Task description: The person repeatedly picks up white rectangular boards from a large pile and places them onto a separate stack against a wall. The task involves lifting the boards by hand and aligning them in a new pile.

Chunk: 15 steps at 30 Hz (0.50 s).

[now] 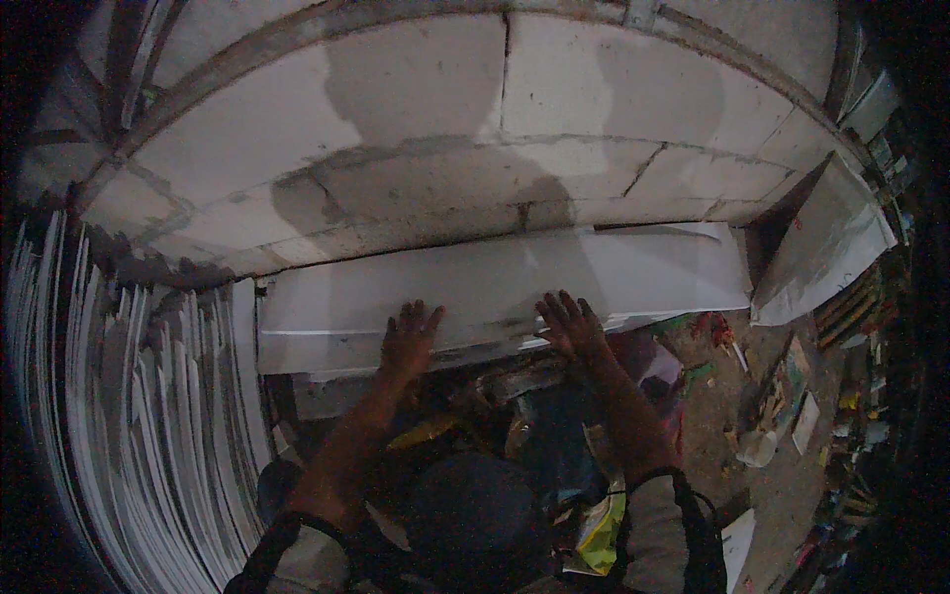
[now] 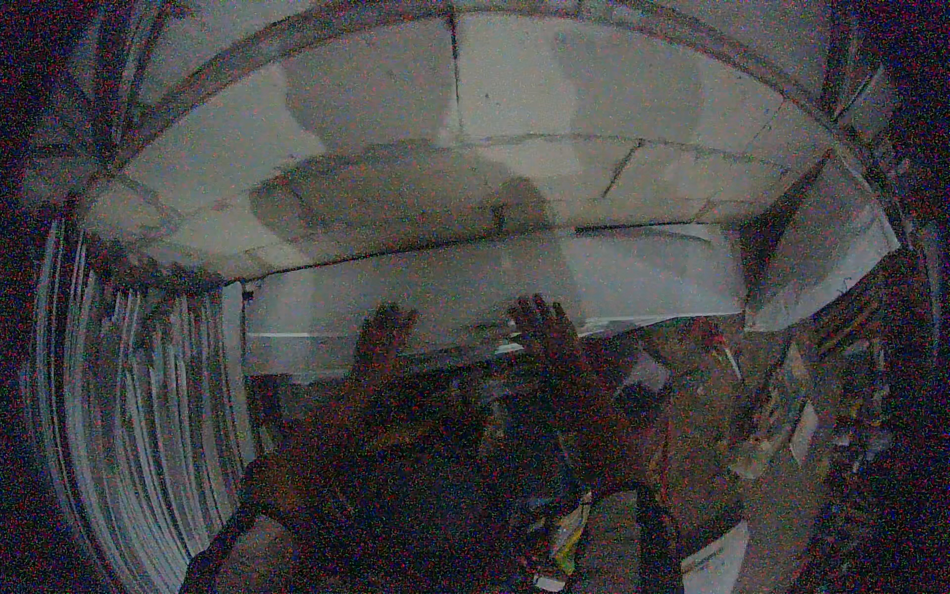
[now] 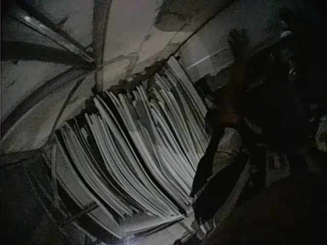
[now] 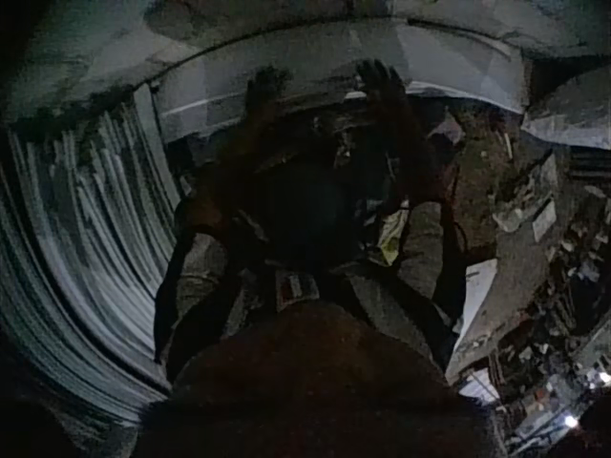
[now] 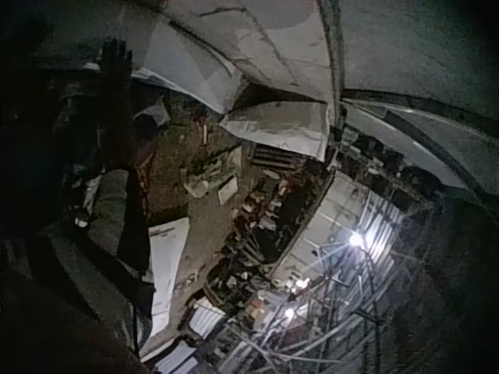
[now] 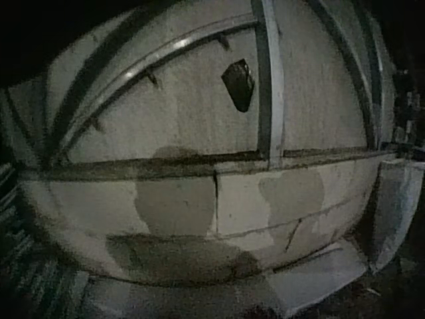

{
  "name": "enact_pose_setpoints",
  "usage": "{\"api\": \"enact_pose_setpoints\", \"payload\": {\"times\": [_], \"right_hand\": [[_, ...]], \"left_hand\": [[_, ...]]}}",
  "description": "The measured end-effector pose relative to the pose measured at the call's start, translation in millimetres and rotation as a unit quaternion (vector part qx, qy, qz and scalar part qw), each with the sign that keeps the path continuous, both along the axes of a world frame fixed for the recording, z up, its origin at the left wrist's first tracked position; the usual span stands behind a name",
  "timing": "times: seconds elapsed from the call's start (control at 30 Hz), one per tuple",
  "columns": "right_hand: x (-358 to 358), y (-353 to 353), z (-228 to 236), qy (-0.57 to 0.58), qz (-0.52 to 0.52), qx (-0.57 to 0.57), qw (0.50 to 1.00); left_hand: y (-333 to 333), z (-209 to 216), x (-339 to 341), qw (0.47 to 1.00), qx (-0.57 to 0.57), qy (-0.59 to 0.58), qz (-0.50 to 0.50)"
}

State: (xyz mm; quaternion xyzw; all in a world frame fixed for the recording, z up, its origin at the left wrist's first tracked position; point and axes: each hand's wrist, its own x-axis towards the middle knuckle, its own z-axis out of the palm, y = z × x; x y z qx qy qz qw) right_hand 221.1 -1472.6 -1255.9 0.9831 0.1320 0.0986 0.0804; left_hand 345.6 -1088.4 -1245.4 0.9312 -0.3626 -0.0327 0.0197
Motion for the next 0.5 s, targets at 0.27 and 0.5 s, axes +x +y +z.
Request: {"api": "enact_pose_setpoints", "payload": {"times": [0.27,0.5], "right_hand": [[20,-12,27,0.053,-0.124,0.040,0.990],[49,-19,85,0.095,-0.091,0.108,0.985]], "left_hand": [[-3,32,34,0.996,0.069,0.039,-0.045],[-5,58,24,0.993,0.046,0.043,0.104]]}}
